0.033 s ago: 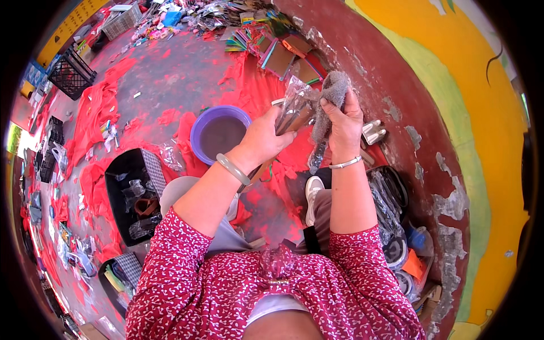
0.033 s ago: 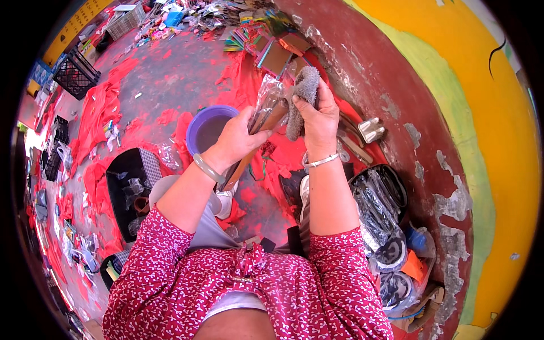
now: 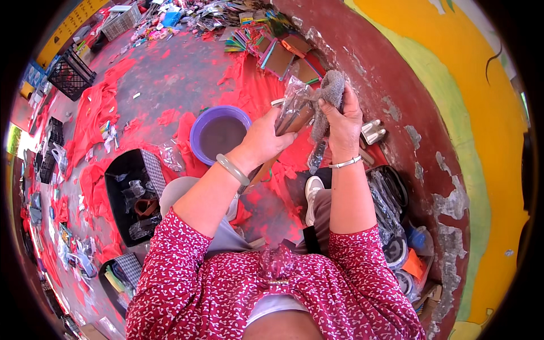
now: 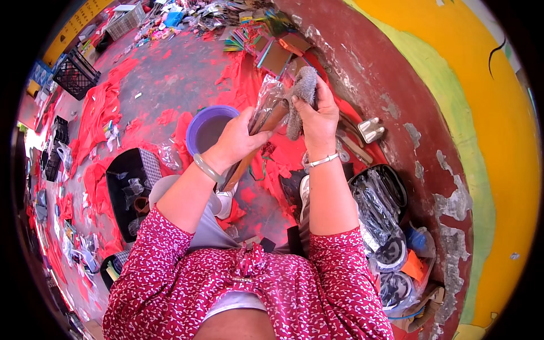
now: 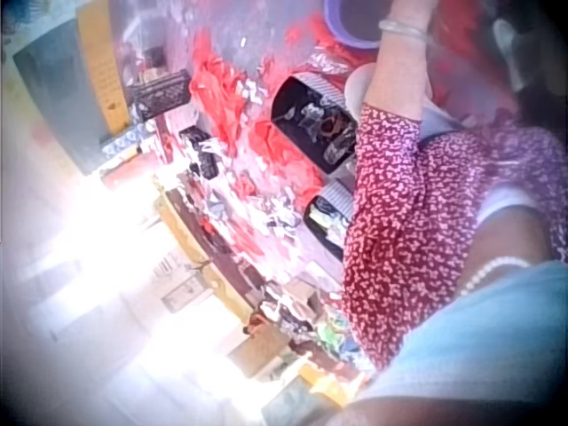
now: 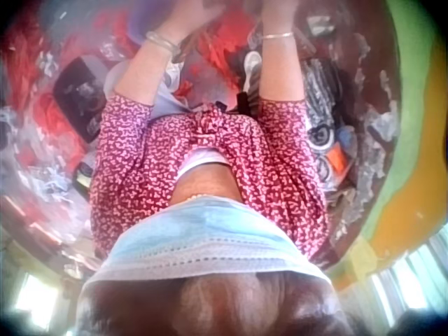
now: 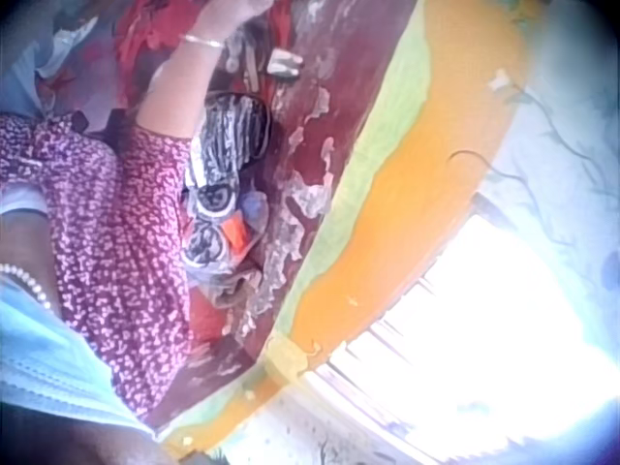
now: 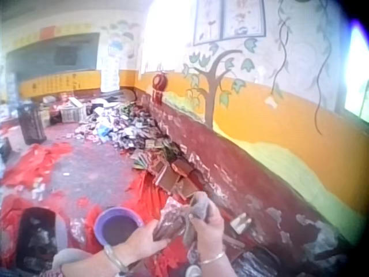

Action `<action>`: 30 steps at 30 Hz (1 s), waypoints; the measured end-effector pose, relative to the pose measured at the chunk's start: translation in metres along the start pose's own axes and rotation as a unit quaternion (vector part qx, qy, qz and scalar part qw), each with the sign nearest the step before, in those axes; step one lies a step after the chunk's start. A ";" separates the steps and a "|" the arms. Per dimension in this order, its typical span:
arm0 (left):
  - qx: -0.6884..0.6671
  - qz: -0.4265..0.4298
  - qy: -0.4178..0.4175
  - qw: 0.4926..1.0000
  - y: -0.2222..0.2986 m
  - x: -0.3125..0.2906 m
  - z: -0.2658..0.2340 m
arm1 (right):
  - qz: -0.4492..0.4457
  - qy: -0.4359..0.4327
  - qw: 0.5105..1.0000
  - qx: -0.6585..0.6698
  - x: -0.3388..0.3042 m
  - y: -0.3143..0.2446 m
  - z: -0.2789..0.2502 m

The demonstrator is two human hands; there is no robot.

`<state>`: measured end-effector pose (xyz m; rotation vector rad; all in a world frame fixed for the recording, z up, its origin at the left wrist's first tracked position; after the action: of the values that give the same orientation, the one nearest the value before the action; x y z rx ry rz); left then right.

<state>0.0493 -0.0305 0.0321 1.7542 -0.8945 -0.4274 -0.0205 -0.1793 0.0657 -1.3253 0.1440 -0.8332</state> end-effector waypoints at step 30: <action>-0.432 0.001 0.067 0.899 0.003 0.011 -0.046 | 0.049 -0.010 0.994 0.093 0.010 -0.031 -0.040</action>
<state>0.0856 -0.0090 0.0527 0.9420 -0.4785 -0.5829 -0.0487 -0.2178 0.0853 -1.1416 0.1115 -0.7324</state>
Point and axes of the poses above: each hand's wrist, its own x-axis towards the middle knuckle, its own z-axis out of the palm, y = z × x, the point moved 8 cm from there along x, towards the middle knuckle, and after that the axes turned 3 degrees about -x, right-handed, at the moved point
